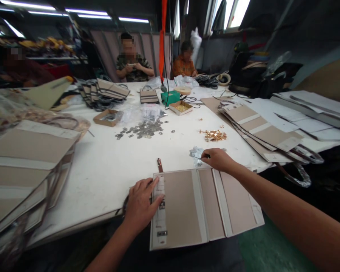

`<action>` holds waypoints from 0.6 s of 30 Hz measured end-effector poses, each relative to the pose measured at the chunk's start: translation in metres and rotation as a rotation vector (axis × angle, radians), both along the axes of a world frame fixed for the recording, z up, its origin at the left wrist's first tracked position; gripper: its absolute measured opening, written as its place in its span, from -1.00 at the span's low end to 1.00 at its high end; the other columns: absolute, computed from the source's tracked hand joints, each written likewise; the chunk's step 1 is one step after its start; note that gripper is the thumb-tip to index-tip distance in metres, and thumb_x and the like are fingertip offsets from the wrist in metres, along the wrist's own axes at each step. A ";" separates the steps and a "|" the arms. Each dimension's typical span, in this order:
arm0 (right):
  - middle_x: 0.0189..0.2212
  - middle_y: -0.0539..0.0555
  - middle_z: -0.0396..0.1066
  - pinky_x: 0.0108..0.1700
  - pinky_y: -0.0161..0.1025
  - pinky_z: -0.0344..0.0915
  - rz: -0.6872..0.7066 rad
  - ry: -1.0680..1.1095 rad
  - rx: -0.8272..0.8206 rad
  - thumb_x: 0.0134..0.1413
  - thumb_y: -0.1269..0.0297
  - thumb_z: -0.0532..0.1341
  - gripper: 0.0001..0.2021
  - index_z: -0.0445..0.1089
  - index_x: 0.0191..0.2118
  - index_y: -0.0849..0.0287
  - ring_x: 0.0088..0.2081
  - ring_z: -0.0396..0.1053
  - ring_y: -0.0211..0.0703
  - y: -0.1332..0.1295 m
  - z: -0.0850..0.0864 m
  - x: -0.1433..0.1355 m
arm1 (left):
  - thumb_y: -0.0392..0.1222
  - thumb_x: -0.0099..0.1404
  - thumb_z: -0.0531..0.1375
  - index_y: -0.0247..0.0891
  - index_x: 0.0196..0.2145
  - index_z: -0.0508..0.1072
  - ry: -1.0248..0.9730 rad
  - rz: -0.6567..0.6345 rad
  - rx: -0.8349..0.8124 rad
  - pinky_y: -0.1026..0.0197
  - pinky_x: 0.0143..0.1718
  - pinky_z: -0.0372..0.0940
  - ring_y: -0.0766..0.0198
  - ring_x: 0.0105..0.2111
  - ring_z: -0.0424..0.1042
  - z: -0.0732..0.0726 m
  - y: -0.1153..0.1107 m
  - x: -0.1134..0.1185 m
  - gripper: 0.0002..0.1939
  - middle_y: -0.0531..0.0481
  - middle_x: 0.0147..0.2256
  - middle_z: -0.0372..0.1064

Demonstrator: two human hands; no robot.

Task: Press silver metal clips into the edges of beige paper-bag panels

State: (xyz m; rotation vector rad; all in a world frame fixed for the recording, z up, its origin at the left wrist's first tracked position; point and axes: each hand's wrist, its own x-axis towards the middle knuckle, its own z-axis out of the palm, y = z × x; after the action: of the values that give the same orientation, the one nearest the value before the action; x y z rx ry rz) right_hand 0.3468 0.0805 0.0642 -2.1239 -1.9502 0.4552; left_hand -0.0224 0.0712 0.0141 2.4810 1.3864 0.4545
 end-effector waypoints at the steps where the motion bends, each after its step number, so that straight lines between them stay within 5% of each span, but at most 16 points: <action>1: -0.24 0.04 0.63 -0.11 -0.21 0.33 0.022 0.056 0.017 0.20 0.24 0.24 -0.82 0.62 -0.24 0.09 -0.20 0.52 -0.08 -0.001 0.008 -0.011 | -0.09 0.38 0.32 -0.13 0.31 0.41 -0.007 0.003 -0.010 -0.14 0.20 0.19 -0.03 0.19 0.31 0.001 0.000 0.000 -0.43 -0.12 0.18 0.42; 5: -0.25 0.01 0.65 -0.13 -0.22 0.35 0.146 0.367 -0.044 0.19 0.19 0.25 -0.80 0.65 -0.21 0.06 -0.22 0.54 -0.07 -0.002 0.025 -0.081 | -0.07 0.37 0.34 -0.13 0.32 0.40 -0.026 0.006 -0.029 -0.14 0.20 0.18 -0.04 0.19 0.30 0.004 -0.001 0.000 -0.40 -0.12 0.17 0.42; 9: -0.31 0.03 0.65 -0.15 -0.24 0.34 0.184 0.502 -0.180 0.15 0.28 0.26 -0.79 0.67 -0.22 0.13 -0.23 0.54 -0.08 0.006 0.012 -0.146 | -0.02 0.36 0.34 -0.09 0.30 0.40 -0.054 -0.002 -0.030 -0.13 0.17 0.20 -0.03 0.17 0.31 0.002 -0.002 -0.002 -0.41 -0.09 0.15 0.42; 13: -0.31 0.05 0.65 -0.15 -0.25 0.33 0.154 0.464 -0.172 0.09 0.36 0.26 -0.78 0.67 -0.23 0.19 -0.23 0.54 -0.07 0.014 -0.005 -0.165 | -0.03 0.33 0.36 -0.05 0.28 0.40 -0.091 -0.006 -0.030 -0.12 0.15 0.20 -0.02 0.15 0.31 0.000 -0.002 -0.003 -0.41 -0.06 0.13 0.43; 18: -0.36 0.03 0.63 -0.19 -0.27 0.31 0.124 0.412 -0.188 0.07 0.40 0.24 -0.79 0.66 -0.26 0.18 -0.26 0.53 -0.09 0.014 -0.005 -0.166 | -0.02 0.34 0.35 -0.04 0.28 0.40 -0.113 -0.002 -0.041 -0.11 0.15 0.19 -0.03 0.15 0.30 -0.001 -0.001 -0.004 -0.41 -0.06 0.13 0.43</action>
State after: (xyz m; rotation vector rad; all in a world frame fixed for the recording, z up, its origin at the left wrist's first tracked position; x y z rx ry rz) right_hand 0.1806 0.0940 0.0596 -1.8259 -1.8589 1.0449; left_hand -0.0260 0.0698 0.0133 2.3851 1.3355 0.5516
